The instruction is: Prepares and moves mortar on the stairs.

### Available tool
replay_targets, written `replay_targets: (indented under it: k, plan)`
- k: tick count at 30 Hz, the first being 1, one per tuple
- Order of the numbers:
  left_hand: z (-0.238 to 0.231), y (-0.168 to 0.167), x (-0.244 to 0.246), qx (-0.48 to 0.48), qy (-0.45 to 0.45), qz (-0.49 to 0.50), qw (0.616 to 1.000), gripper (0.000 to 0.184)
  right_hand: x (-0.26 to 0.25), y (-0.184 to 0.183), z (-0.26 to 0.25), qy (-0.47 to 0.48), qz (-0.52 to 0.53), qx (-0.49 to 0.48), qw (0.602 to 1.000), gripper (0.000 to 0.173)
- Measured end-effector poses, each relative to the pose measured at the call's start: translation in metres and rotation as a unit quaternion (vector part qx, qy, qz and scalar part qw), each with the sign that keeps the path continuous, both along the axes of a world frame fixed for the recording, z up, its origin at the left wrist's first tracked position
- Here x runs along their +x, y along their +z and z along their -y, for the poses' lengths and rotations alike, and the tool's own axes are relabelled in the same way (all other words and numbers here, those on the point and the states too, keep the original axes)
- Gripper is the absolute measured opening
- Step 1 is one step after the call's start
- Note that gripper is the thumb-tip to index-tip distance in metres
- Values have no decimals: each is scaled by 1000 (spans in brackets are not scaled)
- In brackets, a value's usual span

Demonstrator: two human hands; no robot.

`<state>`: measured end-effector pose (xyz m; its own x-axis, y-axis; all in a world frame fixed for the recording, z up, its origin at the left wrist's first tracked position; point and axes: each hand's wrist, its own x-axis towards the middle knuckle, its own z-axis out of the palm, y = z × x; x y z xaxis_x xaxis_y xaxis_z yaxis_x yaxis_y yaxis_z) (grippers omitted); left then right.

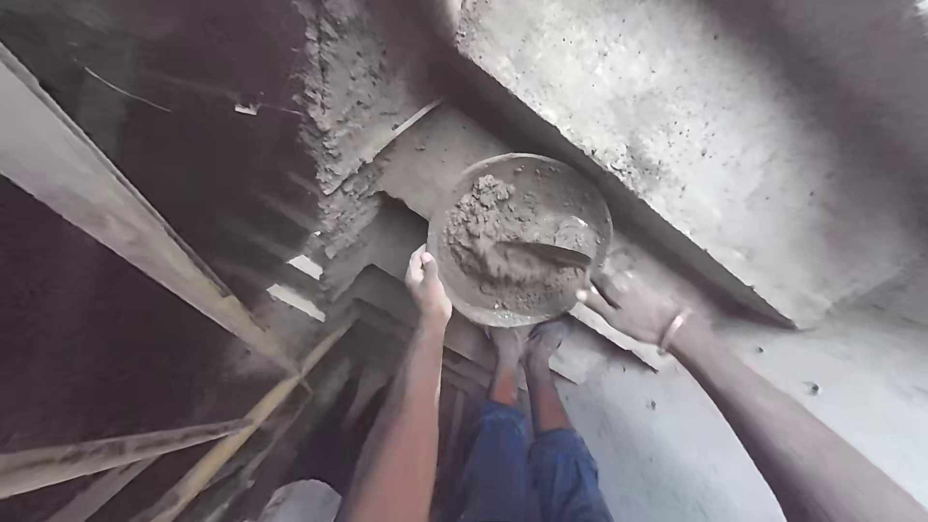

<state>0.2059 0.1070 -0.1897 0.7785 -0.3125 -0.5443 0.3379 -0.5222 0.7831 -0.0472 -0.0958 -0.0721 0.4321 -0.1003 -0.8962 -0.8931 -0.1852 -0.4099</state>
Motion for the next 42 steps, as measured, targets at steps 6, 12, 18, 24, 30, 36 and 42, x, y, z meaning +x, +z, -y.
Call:
replay_targets:
  k: [6,12,18,24,30,36,42]
  plan:
    - [-1,5,-6,27,3,-4,1000,36,-33,-50,-72,-380,-128,18,916,53]
    - [-4,4,-4,10,8,-30,999,36,-10,1,-100,-346,-15,140,928,47]
    - [-4,2,-7,8,23,-36,999,36,-55,-3,-146,-644,-110,161,740,45]
    - [-12,4,-21,18,38,3,999,36,28,-73,-164,-586,-23,337,736,46]
    - [-2,-8,7,45,-19,5,999,35,14,-45,-129,-212,46,-24,976,51]
    - [29,-21,56,56,-171,23,983,39,8,-9,-68,-59,71,-87,992,54]
    - [49,-32,65,41,-232,110,966,37,24,-59,37,-78,-61,-190,977,50]
